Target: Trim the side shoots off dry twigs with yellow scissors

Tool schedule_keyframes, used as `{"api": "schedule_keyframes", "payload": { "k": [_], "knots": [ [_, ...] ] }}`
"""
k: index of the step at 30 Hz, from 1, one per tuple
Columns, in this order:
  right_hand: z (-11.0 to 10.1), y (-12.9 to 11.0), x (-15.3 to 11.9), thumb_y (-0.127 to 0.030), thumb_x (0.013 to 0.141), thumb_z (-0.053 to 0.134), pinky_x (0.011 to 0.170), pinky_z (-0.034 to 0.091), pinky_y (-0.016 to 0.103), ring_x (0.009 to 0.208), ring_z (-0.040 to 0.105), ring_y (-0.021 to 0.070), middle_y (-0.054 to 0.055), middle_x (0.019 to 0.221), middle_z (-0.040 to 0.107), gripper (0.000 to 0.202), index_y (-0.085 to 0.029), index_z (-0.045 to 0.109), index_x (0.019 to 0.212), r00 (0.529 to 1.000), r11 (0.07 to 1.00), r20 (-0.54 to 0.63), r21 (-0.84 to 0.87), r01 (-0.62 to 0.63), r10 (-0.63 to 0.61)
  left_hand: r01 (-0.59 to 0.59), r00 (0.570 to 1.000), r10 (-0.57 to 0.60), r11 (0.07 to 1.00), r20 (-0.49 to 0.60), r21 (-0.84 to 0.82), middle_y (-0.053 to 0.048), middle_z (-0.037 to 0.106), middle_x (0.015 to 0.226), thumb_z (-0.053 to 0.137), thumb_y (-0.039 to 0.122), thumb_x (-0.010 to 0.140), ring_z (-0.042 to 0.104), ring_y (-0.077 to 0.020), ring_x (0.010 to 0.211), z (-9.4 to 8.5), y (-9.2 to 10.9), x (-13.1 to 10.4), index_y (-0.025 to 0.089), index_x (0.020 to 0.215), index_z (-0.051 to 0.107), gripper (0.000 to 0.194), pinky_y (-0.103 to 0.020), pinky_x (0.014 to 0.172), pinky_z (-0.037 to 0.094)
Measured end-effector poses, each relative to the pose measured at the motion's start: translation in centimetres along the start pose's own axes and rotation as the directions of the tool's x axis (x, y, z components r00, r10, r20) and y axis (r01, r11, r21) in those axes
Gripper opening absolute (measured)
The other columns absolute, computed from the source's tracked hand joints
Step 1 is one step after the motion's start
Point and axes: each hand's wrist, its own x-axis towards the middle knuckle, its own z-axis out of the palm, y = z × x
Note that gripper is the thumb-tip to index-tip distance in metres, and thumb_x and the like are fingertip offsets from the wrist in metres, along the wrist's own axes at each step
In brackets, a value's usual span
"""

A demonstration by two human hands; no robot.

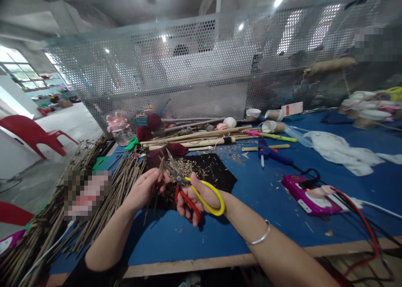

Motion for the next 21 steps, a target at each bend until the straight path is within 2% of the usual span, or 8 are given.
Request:
{"api": "schedule_keyframes", "payload": {
  "k": [5,10,15,21],
  "knots": [
    [-0.03,0.12,0.32,-0.086,0.059,0.011,0.03,0.033,0.015,0.035,0.032,0.004,-0.007,0.046,0.035,0.076,-0.017,0.041,0.067,0.998,1.0,-0.069,0.0,-0.001,0.001,0.017,1.0,-0.017,1.0,0.023,-0.012,-0.004,0.06,0.073,0.052,0.042,0.077,0.045,-0.0067,0.048,-0.03,0.25,-0.09,0.015,0.063,0.049,0.031,-0.021,0.047,0.032],
    [-0.15,0.16,0.6,-0.085,0.062,0.012,0.025,0.017,0.012,0.028,0.018,0.0015,-0.009,0.037,0.028,0.071,-0.018,0.035,0.058,0.982,0.996,-0.169,0.025,-0.087,0.09,0.027,1.0,-0.027,0.999,0.008,0.039,0.0,0.054,0.061,0.049,0.042,0.079,0.042,-0.0066,0.045,-0.06,0.41,-0.09,0.015,0.067,0.053,0.03,-0.02,0.045,0.029],
    [0.25,-0.23,0.67,-0.076,0.074,0.013,0.022,0.015,0.012,0.025,0.014,0.0024,-0.01,0.034,0.026,0.062,-0.019,0.032,0.057,0.965,0.985,-0.207,0.089,-0.145,0.161,0.023,0.999,-0.022,0.999,-0.04,0.038,-0.002,0.06,0.074,0.05,0.042,0.077,0.042,-0.0057,0.044,0.26,0.31,-0.01,0.016,0.061,0.044,0.032,-0.02,0.043,0.029],
    [0.82,-0.46,0.62,-0.062,0.084,0.016,0.022,0.015,0.012,0.025,0.012,0.0032,-0.01,0.034,0.022,0.053,-0.02,0.029,0.056,0.947,0.976,-0.246,0.119,-0.181,0.206,0.027,1.0,-0.027,1.0,-0.006,-0.013,-0.002,0.059,0.075,0.048,0.044,0.078,0.039,-0.0048,0.043,0.41,0.04,0.09,0.016,0.064,0.043,0.031,-0.019,0.041,0.027]
  ]
}}
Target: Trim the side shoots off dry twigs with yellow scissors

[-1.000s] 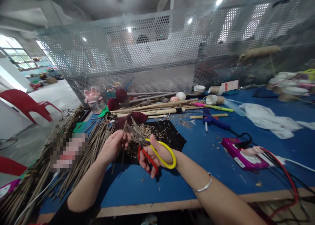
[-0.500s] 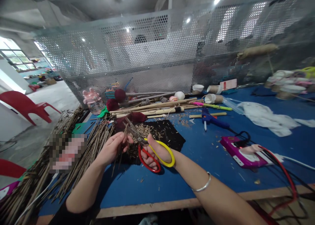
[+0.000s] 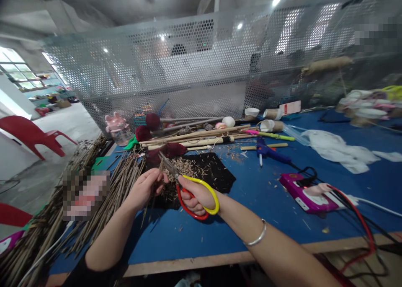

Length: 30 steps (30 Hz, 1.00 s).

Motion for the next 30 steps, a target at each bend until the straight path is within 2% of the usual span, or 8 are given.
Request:
{"api": "schedule_keyframes", "payload": {
  "k": [5,9,14,17,22,27,30],
  "knots": [
    [-0.4,0.5,0.6,-0.069,0.08,0.02,0.026,0.015,0.012,0.027,0.013,0.0028,-0.011,0.037,0.023,0.054,-0.02,0.032,0.06,0.999,0.999,0.004,-0.021,0.041,-0.04,0.001,0.999,0.0,1.0,0.032,-0.03,0.001,0.052,0.064,0.046,0.042,0.08,0.035,-0.0046,0.041,-0.2,-0.5,0.1,0.016,0.065,0.046,0.029,-0.019,0.041,0.026],
    [-0.7,0.6,0.9,-0.082,0.066,0.013,0.036,0.028,0.014,0.036,0.031,0.0038,-0.007,0.047,0.035,0.07,-0.017,0.039,0.068,0.983,0.992,0.132,0.04,0.121,-0.126,0.032,0.993,-0.044,0.994,0.105,0.108,0.003,0.04,0.049,0.045,0.043,0.081,0.034,-0.0063,0.041,0.4,-1.0,-0.1,0.015,0.063,0.048,0.033,-0.02,0.041,0.025],
    [-0.2,0.5,1.2,-0.085,0.06,0.006,0.043,0.037,0.019,0.043,0.04,0.0066,-0.004,0.054,0.038,0.08,-0.015,0.044,0.071,0.959,0.975,0.193,0.124,0.185,-0.207,0.118,0.983,-0.118,0.993,0.138,0.007,0.007,0.031,0.051,0.045,0.046,0.08,0.021,-0.0036,0.039,1.4,-1.0,-0.4,0.017,0.062,0.037,0.034,-0.019,0.037,0.014],
    [0.1,0.4,1.4,-0.087,0.055,0.002,0.037,0.033,0.018,0.041,0.038,0.0068,-0.004,0.053,0.037,0.084,-0.016,0.043,0.07,0.958,0.975,0.233,0.184,0.126,-0.167,0.16,0.979,-0.159,0.987,0.125,0.007,0.008,0.027,0.05,0.045,0.045,0.08,0.016,-0.003,0.038,1.3,-0.9,-0.3,0.018,0.062,0.035,0.034,-0.018,0.036,0.01],
    [-0.1,0.5,1.6,-0.087,0.053,-0.001,0.031,0.023,0.015,0.034,0.024,0.0045,-0.007,0.046,0.031,0.08,-0.018,0.038,0.066,0.96,0.968,0.262,0.251,0.033,-0.1,0.14,0.988,-0.144,0.988,0.047,0.067,0.007,0.03,0.05,0.043,0.043,0.08,0.02,-0.0031,0.038,1.2,-1.2,0.0,0.018,0.06,0.035,0.034,-0.017,0.035,0.015],
    [-0.6,0.6,1.6,-0.083,0.061,-0.002,0.027,0.016,0.013,0.033,0.014,0.004,-0.008,0.042,0.024,0.074,-0.02,0.037,0.064,0.975,0.972,0.216,0.233,-0.003,-0.049,0.162,0.986,-0.165,0.977,0.004,0.14,0.006,0.033,0.05,0.044,0.045,0.078,0.022,-0.0036,0.038,1.3,-1.4,0.1,0.017,0.06,0.038,0.034,-0.017,0.036,0.015],
    [-0.9,0.3,1.5,-0.083,0.062,0.001,0.027,0.016,0.013,0.033,0.014,0.0041,-0.008,0.042,0.025,0.073,-0.02,0.037,0.064,0.984,0.975,0.158,0.214,0.052,-0.088,0.172,0.98,-0.154,0.972,-0.123,0.16,0.007,0.029,0.048,0.043,0.047,0.078,0.021,-0.0044,0.037,0.3,-1.1,0.4,0.017,0.06,0.04,0.035,-0.018,0.037,0.015]
  ]
}}
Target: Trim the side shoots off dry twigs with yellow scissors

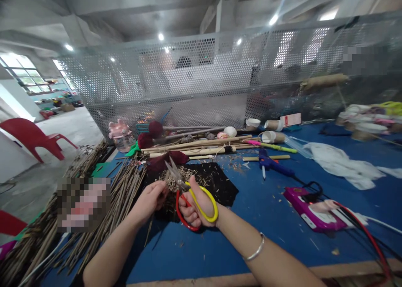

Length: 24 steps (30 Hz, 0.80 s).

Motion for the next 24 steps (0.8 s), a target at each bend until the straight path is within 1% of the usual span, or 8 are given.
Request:
{"api": "schedule_keyframes", "payload": {
  "k": [2,5,9,12,16,19,22,24],
  "knots": [
    [-0.2,-0.4,-0.2,-0.083,0.063,0.005,0.028,0.017,0.013,0.034,0.016,0.0041,-0.008,0.043,0.026,0.072,-0.019,0.037,0.063,0.996,0.997,-0.035,-0.002,0.082,-0.082,-0.031,0.986,0.046,0.995,-0.161,0.092,0.007,0.031,0.047,0.044,0.048,0.077,0.024,-0.0054,0.038,-1.3,0.1,0.5,0.017,0.06,0.043,0.034,-0.019,0.038,0.017],
    [-0.5,-1.2,-0.6,-0.083,0.064,0.01,0.029,0.017,0.013,0.036,0.018,0.0044,-0.007,0.046,0.027,0.07,-0.019,0.038,0.064,0.977,0.98,-0.081,0.005,0.2,-0.199,-0.064,0.883,0.254,0.898,-0.394,0.436,0.001,0.047,0.052,0.044,0.045,0.077,0.04,-0.0097,0.047,-3.6,0.0,1.5,0.016,0.06,0.052,0.035,-0.021,0.046,0.026],
    [-1.0,-2.1,-1.1,-0.083,0.065,0.014,0.03,0.018,0.014,0.037,0.018,0.0049,-0.007,0.046,0.026,0.069,-0.019,0.04,0.063,0.945,0.956,-0.148,-0.023,0.292,-0.292,0.11,0.878,0.284,0.663,-0.384,0.741,-0.008,0.062,0.065,0.042,0.04,0.079,0.055,-0.019,0.065,-5.4,-0.5,2.5,0.015,0.066,0.062,0.034,-0.026,0.06,0.034],
    [-1.4,-2.7,-1.4,-0.084,0.064,0.017,0.031,0.019,0.015,0.037,0.02,0.0056,-0.007,0.046,0.028,0.068,-0.019,0.039,0.063,0.906,0.933,-0.22,-0.078,0.352,-0.361,0.154,0.892,0.256,0.602,-0.372,0.783,-0.014,0.064,0.078,0.037,0.039,0.082,0.058,-0.0238,0.078,-5.5,-0.8,2.5,0.014,0.077,0.062,0.036,-0.03,0.068,0.037],
    [-2.4,-3.0,-1.4,-0.083,0.064,0.024,0.032,0.02,0.017,0.036,0.021,0.0062,-0.007,0.045,0.029,0.064,-0.02,0.038,0.062,0.824,0.888,-0.331,-0.182,0.422,-0.46,0.141,0.825,0.352,0.629,-0.442,0.765,-0.014,0.062,0.093,0.035,0.018,0.079,0.058,-0.0231,0.085,-4.7,0.3,1.0,0.016,0.089,0.055,0.022,-0.032,0.073,0.038],
    [-2.9,-2.8,-1.1,-0.076,0.065,0.039,0.033,0.02,0.017,0.036,0.022,0.0062,-0.008,0.045,0.028,0.055,-0.021,0.037,0.062,0.699,0.806,-0.404,-0.339,0.485,-0.59,-0.072,0.815,0.439,0.724,-0.378,0.686,-0.008,0.062,0.087,0.039,0.009,0.074,0.057,-0.0187,0.08,-2.9,1.6,0.1,0.019,0.085,0.049,0.018,-0.029,0.071,0.039],
    [-2.7,-2.8,-0.7,-0.059,0.068,0.054,0.036,0.024,0.019,0.038,0.027,0.0065,-0.008,0.046,0.031,0.042,-0.021,0.037,0.061,0.518,0.637,-0.397,-0.622,0.455,-0.758,-0.298,0.882,0.399,0.885,-0.251,0.359,-0.004,0.063,0.081,0.043,0.014,0.076,0.053,-0.012,0.063,-0.5,2.0,0.4,0.019,0.08,0.043,0.007,-0.023,0.058,0.038],
    [-2.2,-3.2,-0.4,-0.046,0.069,0.059,0.04,0.027,0.021,0.041,0.033,0.0074,-0.007,0.047,0.036,0.032,-0.02,0.041,0.062,0.421,0.512,-0.359,-0.789,0.34,-0.833,-0.214,0.966,0.217,0.976,-0.142,0.038,-0.001,0.063,0.076,0.047,0.025,0.078,0.039,-0.0067,0.043,0.9,1.7,1.0,0.02,0.084,0.04,0.01,-0.018,0.042,0.028]
  ]
}}
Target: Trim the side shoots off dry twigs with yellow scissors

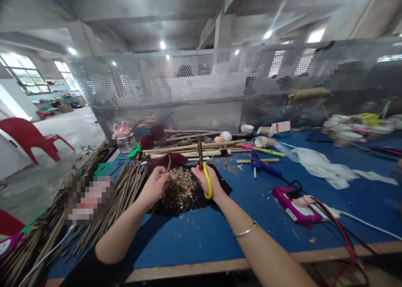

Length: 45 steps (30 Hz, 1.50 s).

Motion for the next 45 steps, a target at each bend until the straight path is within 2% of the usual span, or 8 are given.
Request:
{"api": "schedule_keyframes", "payload": {
  "k": [4,8,13,16,24,32,38,45],
  "knots": [
    [1.0,-1.1,1.4,-0.031,0.065,0.06,0.044,0.031,0.022,0.044,0.037,0.0082,-0.006,0.051,0.043,0.019,-0.02,0.046,0.064,0.997,0.979,-0.002,-0.19,0.079,-0.081,0.178,0.978,-0.124,0.912,0.165,-0.369,-0.001,0.061,0.074,0.056,0.037,0.074,0.032,-0.0027,0.039,1.3,-1.6,0.3,0.018,0.084,0.043,0.025,-0.015,0.036,0.019],
    [2.2,-1.1,1.7,-0.032,0.063,0.06,0.045,0.035,0.022,0.053,0.048,0.0096,0.001,0.079,0.06,0.02,-0.019,0.047,0.071,0.996,0.997,-0.049,-0.022,0.08,-0.081,0.209,0.97,-0.103,0.821,0.222,-0.531,0.0,0.057,0.069,0.06,0.039,0.072,0.043,-0.0041,0.048,1.3,-2.5,-0.4,0.015,0.077,0.045,0.029,-0.014,0.04,0.031],
    [3.4,-0.5,0.3,-0.046,0.07,0.058,0.039,0.034,0.021,0.049,0.048,0.0093,0.003,0.075,0.061,0.03,-0.018,0.049,0.069,0.991,0.98,0.132,0.193,-0.041,0.016,0.243,0.954,-0.129,0.861,0.27,-0.447,0.003,0.053,0.061,0.057,0.043,0.075,0.034,-0.0026,0.038,1.6,-2.5,-1.4,0.017,0.074,0.043,0.03,-0.014,0.033,0.023],
    [3.6,-0.6,-0.3,-0.046,0.07,0.059,0.039,0.034,0.021,0.048,0.048,0.0092,0.001,0.067,0.058,0.03,-0.018,0.048,0.069,0.996,0.975,0.083,0.22,-0.042,0.024,0.264,0.939,-0.144,0.883,0.312,-0.389,0.007,0.047,0.053,0.057,0.043,0.074,0.024,-0.0013,0.034,1.8,-2.6,-1.6,0.018,0.076,0.042,0.029,-0.013,0.031,0.015],
    [3.9,-0.3,-0.5,-0.034,0.065,0.065,0.039,0.035,0.024,0.046,0.048,0.012,-0.005,0.054,0.047,0.026,-0.022,0.043,0.07,0.998,0.984,-0.047,0.178,-0.026,0.035,0.287,0.942,-0.198,0.894,0.269,-0.344,0.007,0.046,0.054,0.06,0.044,0.071,0.023,-0.0012,0.035,2.1,-3.0,-1.8,0.018,0.076,0.042,0.032,-0.013,0.032,0.012],
    [3.7,-0.3,-0.9,-0.031,0.066,0.06,0.056,0.04,0.025,0.056,0.046,0.0113,-0.003,0.063,0.047,0.02,-0.021,0.044,0.069,0.986,0.978,-0.094,-0.175,0.116,-0.134,0.204,0.973,-0.23,0.856,0.004,-0.475,0.008,0.043,0.055,0.062,0.042,0.068,0.024,-0.0009,0.037,1.3,-2.9,-1.0,0.018,0.075,0.041,0.033,-0.012,0.033,0.014],
    [3.0,0.2,-0.6,-0.04,0.068,0.06,0.054,0.033,0.023,0.056,0.041,0.0109,-0.002,0.063,0.05,0.024,-0.02,0.048,0.072,0.99,0.849,0.02,-0.512,0.132,-0.142,0.229,0.966,-0.257,0.864,0.0,-0.448,0.008,0.043,0.055,0.062,0.041,0.067,0.027,-0.0012,0.037,0.9,-3.2,-0.6,0.019,0.076,0.042,0.031,-0.012,0.034,0.014],
    [2.5,0.0,-0.5,-0.047,0.07,0.059,0.054,0.031,0.024,0.056,0.039,0.011,0.0,0.062,0.048,0.031,-0.02,0.045,0.061,0.973,0.73,0.028,-0.656,0.191,-0.229,0.21,0.974,-0.223,0.872,0.023,-0.443,0.008,0.043,0.054,0.062,0.043,0.066,0.025,-0.0008,0.036,1.0,-3.3,-0.7,0.019,0.076,0.042,0.033,-0.013,0.034,0.014]
  ]
}}
